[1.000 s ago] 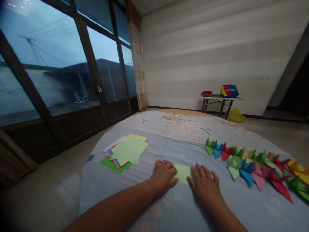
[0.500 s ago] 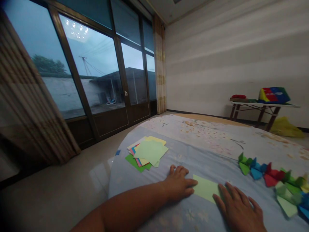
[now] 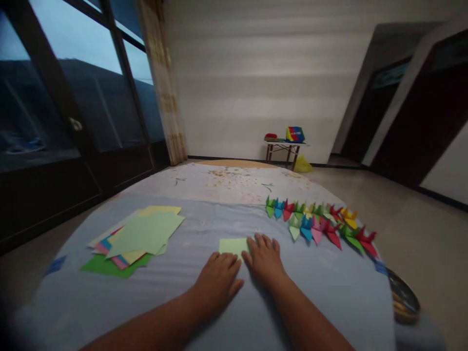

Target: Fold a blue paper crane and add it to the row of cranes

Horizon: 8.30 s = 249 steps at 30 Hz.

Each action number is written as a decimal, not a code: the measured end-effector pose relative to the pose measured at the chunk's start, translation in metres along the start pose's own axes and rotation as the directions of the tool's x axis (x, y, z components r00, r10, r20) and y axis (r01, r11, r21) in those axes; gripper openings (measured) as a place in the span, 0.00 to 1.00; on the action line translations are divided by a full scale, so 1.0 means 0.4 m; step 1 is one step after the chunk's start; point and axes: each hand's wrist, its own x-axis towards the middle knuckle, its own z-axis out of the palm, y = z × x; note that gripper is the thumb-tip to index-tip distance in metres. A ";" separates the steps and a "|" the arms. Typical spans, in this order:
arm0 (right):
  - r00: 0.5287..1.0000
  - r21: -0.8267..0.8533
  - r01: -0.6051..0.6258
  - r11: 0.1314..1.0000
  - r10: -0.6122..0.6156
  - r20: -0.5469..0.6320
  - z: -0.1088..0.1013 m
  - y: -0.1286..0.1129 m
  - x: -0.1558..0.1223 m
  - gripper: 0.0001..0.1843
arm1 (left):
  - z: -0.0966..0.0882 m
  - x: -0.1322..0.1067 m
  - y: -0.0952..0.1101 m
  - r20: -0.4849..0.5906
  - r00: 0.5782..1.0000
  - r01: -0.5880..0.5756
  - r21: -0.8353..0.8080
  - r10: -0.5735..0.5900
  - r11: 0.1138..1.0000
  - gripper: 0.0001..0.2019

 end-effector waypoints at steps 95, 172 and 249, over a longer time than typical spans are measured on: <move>0.941 0.557 0.327 0.764 -0.319 -0.115 -0.068 0.045 0.040 0.11 | -0.025 -0.025 -0.076 0.036 0.998 0.043 0.001 -0.043 0.999 0.19; 0.991 0.553 0.009 0.833 -0.081 0.107 -0.041 0.020 0.058 0.23 | -0.015 -0.016 -0.056 0.040 0.981 0.190 0.030 -0.191 0.981 0.21; 0.973 0.159 -0.126 0.979 0.091 0.210 -0.053 0.054 0.045 0.48 | -0.028 0.018 -0.108 0.006 0.976 0.216 -0.107 -0.216 0.971 0.08</move>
